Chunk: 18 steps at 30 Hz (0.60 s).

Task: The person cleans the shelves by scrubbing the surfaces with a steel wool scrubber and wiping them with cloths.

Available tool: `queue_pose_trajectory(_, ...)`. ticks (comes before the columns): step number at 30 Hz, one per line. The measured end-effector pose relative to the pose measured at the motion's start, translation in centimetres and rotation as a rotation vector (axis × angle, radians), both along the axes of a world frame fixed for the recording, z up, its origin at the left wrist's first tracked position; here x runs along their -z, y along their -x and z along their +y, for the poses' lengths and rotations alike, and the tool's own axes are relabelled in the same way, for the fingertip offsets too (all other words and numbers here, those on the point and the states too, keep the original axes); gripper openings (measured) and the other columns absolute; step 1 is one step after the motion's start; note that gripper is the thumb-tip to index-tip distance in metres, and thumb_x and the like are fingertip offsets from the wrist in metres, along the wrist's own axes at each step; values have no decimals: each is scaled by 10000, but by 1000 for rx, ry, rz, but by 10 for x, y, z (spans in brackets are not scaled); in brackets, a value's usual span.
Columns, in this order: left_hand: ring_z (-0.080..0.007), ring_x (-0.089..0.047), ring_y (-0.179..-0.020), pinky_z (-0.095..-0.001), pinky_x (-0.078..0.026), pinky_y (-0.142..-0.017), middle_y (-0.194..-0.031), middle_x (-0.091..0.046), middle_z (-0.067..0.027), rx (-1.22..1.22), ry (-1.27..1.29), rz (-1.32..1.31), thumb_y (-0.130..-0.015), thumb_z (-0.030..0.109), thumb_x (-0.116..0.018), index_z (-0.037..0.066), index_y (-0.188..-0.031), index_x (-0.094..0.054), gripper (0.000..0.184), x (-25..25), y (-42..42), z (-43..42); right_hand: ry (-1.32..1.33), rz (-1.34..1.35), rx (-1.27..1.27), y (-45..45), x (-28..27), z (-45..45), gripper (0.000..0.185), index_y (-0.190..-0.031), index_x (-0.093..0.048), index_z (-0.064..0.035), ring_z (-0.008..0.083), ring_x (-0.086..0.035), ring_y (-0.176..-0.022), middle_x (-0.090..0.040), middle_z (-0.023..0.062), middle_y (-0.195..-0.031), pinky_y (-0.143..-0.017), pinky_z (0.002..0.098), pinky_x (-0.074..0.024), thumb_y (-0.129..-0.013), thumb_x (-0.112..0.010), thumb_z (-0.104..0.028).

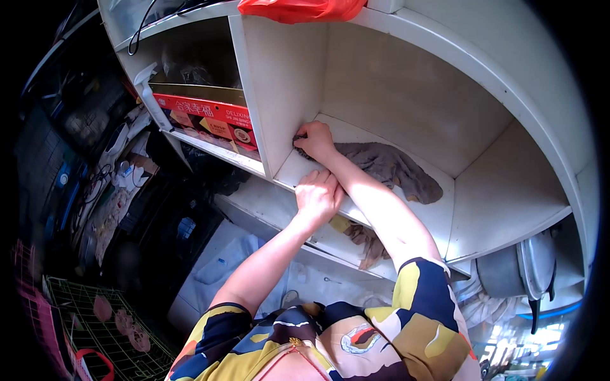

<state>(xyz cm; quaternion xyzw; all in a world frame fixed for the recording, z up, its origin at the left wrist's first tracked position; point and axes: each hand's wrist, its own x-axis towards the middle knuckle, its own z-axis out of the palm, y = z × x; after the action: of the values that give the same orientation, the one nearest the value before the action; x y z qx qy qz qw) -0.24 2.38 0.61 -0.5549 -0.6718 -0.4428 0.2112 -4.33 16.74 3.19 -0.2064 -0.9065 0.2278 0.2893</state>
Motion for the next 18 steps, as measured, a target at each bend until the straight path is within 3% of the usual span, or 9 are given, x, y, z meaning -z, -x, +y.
queue_pose_trajectory(1,-257,-564,-711,-385,-474,-657,-711,-546,-62,13,1,-19,-694,169,-668,82,-693,-570,132,-1,0,-1,-2,4,3,1,-4,1,271,-888,-749,-60,313,-683,-803,-711,158,-850,-765,396,-543,-643,-787,-170)
queue_pose_trajectory(4,-260,-567,-693,-384,-471,-620,-702,-550,-62,3,5,11,-694,158,-670,81,-690,-576,121,0,0,-3,329,238,65,4,-24,12,281,-954,-716,22,198,-659,-759,-713,114,-853,-705,325,-518,-725,-776,-131)
queue_pose_trajectory(5,-258,-567,-694,-384,-472,-623,-702,-549,-63,-3,17,26,-695,160,-671,80,-692,-579,123,-1,1,-3,328,242,65,4,-32,14,281,-954,-716,22,198,-659,-759,-713,114,-853,-705,325,-518,-725,-776,-131)
queue_pose_trajectory(7,-259,-566,-693,-387,-472,-622,-706,-552,-63,-4,15,25,-696,158,-669,76,-701,-585,118,-1,2,-2,451,535,37,6,-65,2,245,-943,-711,31,171,-652,-748,-715,103,-862,-688,306,-512,-744,-759,-103)
queue_pose_trajectory(8,-260,-565,-692,-390,-472,-621,-710,-554,-62,-5,16,15,-696,155,-668,73,-710,-590,114,-1,1,-2,370,596,25,7,-73,-4,239,-936,-710,19,162,-649,-734,-712,109,-826,-682,310,-511,-744,-758,-115)
queue_pose_trajectory(11,-287,-590,-686,-407,-479,-609,-710,-588,-88,-8,31,-7,-710,203,-674,59,-702,-611,158,-1,1,-2,182,521,2,-7,-62,-35,254,-931,-723,-14,223,-663,-683,-699,172,-790,-661,329,-514,-707,-763,-127)
queue_pose_trajectory(15,-311,-602,-684,-430,-492,-633,-676,-600,-116,-31,18,-45,-721,246,-674,55,-655,-620,210,16,2,0,228,160,-52,-19,-18,-54,241,-888,-729,-32,242,-654,-668,-687,144,-746,-659,351,-507,-675,-779,-133)
queue_pose_trajectory(18,-333,-611,-666,-437,-499,-632,-644,-603,-142,15,66,-126,-719,280,-678,50,-623,-629,254,21,3,2,234,300,-91,-23,-57,-75,227,-883,-729,-31,239,-678,-709,-703,138,-777,-704,338,-526,-681,-769,-127)
